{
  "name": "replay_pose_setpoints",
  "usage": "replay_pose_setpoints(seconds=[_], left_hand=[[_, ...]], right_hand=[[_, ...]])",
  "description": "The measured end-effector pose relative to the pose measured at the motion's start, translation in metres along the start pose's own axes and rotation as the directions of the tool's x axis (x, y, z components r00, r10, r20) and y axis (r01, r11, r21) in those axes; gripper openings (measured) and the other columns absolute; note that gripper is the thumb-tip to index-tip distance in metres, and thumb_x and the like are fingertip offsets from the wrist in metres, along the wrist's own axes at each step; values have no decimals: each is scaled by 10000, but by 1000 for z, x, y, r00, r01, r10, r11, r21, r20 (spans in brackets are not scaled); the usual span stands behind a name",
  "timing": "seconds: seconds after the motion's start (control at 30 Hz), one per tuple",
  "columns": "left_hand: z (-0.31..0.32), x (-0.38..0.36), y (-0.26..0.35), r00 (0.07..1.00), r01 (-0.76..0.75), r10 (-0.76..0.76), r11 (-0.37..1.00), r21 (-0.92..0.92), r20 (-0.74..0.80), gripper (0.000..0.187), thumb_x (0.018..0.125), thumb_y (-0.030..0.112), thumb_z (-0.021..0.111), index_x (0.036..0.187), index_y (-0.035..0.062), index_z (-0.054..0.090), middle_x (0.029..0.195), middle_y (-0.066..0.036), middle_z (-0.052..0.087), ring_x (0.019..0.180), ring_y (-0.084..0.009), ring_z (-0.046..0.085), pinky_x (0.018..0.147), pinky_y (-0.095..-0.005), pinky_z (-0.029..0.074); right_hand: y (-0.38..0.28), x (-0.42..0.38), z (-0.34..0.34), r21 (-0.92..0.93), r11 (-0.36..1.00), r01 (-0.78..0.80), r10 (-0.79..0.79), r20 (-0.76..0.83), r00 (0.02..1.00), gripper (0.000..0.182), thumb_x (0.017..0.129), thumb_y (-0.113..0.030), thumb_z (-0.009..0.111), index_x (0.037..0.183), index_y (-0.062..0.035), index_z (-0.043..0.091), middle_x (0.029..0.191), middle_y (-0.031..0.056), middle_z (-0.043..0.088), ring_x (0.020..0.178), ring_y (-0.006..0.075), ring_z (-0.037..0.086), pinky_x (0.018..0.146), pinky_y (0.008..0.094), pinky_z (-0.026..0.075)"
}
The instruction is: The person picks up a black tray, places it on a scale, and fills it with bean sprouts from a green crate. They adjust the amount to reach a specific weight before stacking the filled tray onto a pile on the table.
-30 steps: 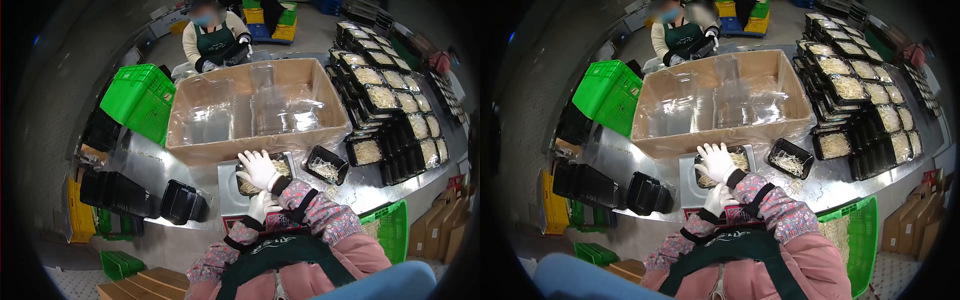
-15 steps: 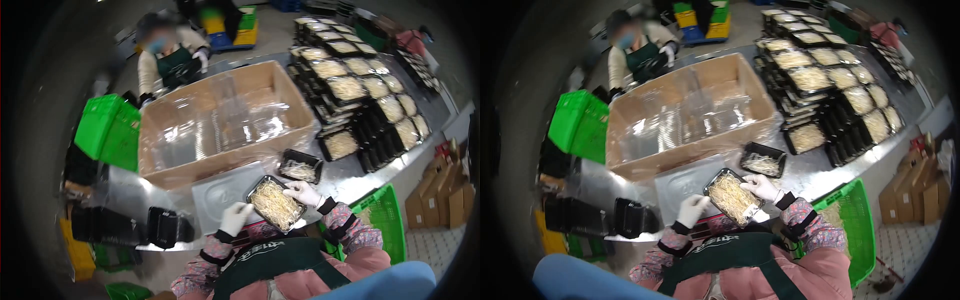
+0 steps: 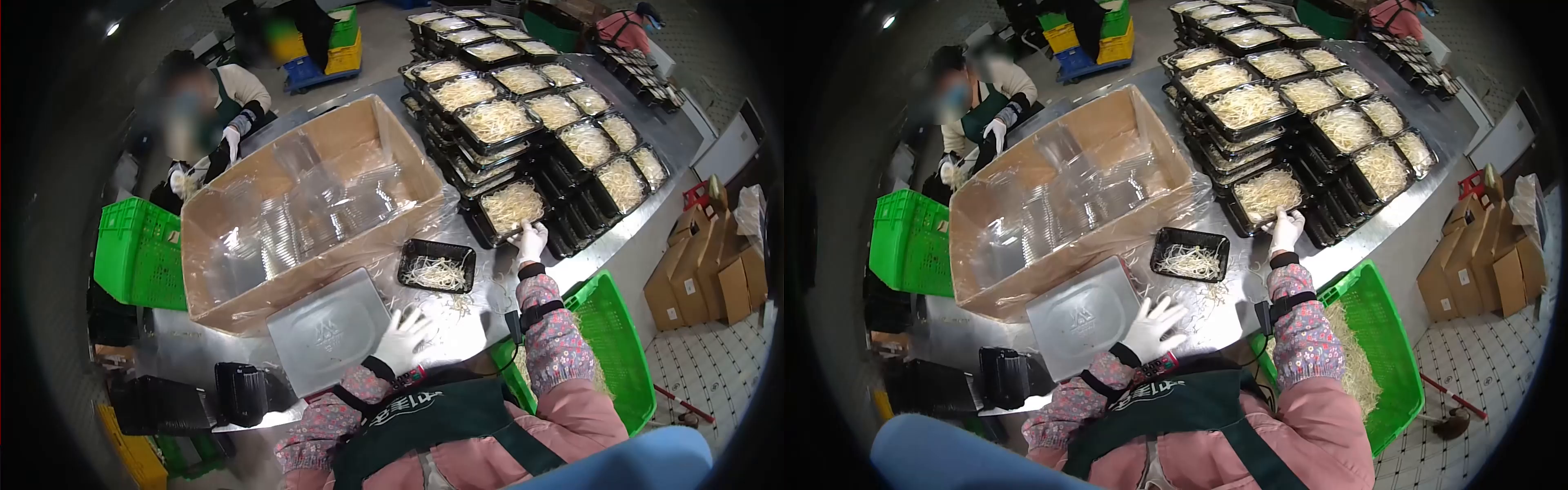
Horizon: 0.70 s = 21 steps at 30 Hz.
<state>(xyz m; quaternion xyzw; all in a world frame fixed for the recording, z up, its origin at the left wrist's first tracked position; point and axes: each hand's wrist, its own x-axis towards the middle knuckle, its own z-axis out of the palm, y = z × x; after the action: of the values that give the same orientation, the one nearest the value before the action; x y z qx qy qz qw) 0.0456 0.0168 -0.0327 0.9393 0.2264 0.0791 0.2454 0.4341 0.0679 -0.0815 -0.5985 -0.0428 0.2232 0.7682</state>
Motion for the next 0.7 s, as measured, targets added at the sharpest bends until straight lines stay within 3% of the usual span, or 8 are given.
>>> replay_pose_setpoints(seconds=[0.1,0.2,0.3,0.4,0.43,0.5,0.57,0.7], left_hand=[[-9,-22,16,999,-10,1,981,-194,-45,479,888,326,633,1306,102,561,1367,-90,538,1373,-339,368,1132,-507,274],[-41,-63,14,936,87,-184,946,-311,-298,386,845,186,704,1210,81,635,1233,-118,632,1261,-342,511,1058,-421,414],[-61,-124,-9,586,370,-501,865,-340,-637,393,809,126,719,1183,42,636,1228,-155,625,1257,-363,505,1057,-439,402],[-77,-211,-42,234,849,-498,522,-73,-835,532,799,174,720,1284,31,556,1347,-192,529,1322,-441,395,1102,-515,298],[-78,-241,-52,107,960,-576,272,-67,-811,532,849,253,656,1309,17,529,1377,-200,498,1338,-449,363,1107,-537,277],[-51,-310,-80,48,999,-599,32,36,-799,506,893,300,581,1301,4,542,1339,-196,540,1262,-422,472,1069,-510,350],[-50,-348,-88,-124,981,-863,-34,-188,-490,445,913,306,546,1267,41,595,1217,-201,626,1096,-374,611,978,-459,452],[-64,-365,-85,-109,946,-735,129,-297,-669,246,875,225,637,1033,52,713,958,-203,697,905,-362,674,818,-410,525]], right_hand=[[1,-3,-3,119,985,-122,106,129,986,283,922,-267,658,1048,-56,518,786,26,556,568,147,572,509,334,554],[13,-17,-23,66,993,-102,95,99,991,341,919,-348,666,1070,-68,544,872,85,585,670,194,623,560,349,575],[34,-17,-51,12,993,-119,118,83,990,345,930,-288,653,1160,-69,519,943,98,595,743,201,598,637,358,560],[43,-5,-76,-12,989,-148,148,135,980,331,977,-255,557,1248,-67,526,1041,89,600,837,197,593,731,339,535],[42,-4,-76,-33,991,-132,135,101,986,337,984,-248,543,1268,-66,527,1058,86,600,858,190,591,749,329,531],[35,-7,-70,-57,988,-142,147,101,984,343,996,-236,516,1294,-68,520,1076,77,602,871,173,586,775,316,526],[34,-17,-62,-70,990,-122,130,115,985,352,1000,-230,509,1311,-67,512,1079,73,601,859,155,581,762,302,519],[21,-59,-42,-52,997,-49,59,230,971,372,984,-238,553,1306,-56,521,1010,52,607,780,133,577,673,263,500]])
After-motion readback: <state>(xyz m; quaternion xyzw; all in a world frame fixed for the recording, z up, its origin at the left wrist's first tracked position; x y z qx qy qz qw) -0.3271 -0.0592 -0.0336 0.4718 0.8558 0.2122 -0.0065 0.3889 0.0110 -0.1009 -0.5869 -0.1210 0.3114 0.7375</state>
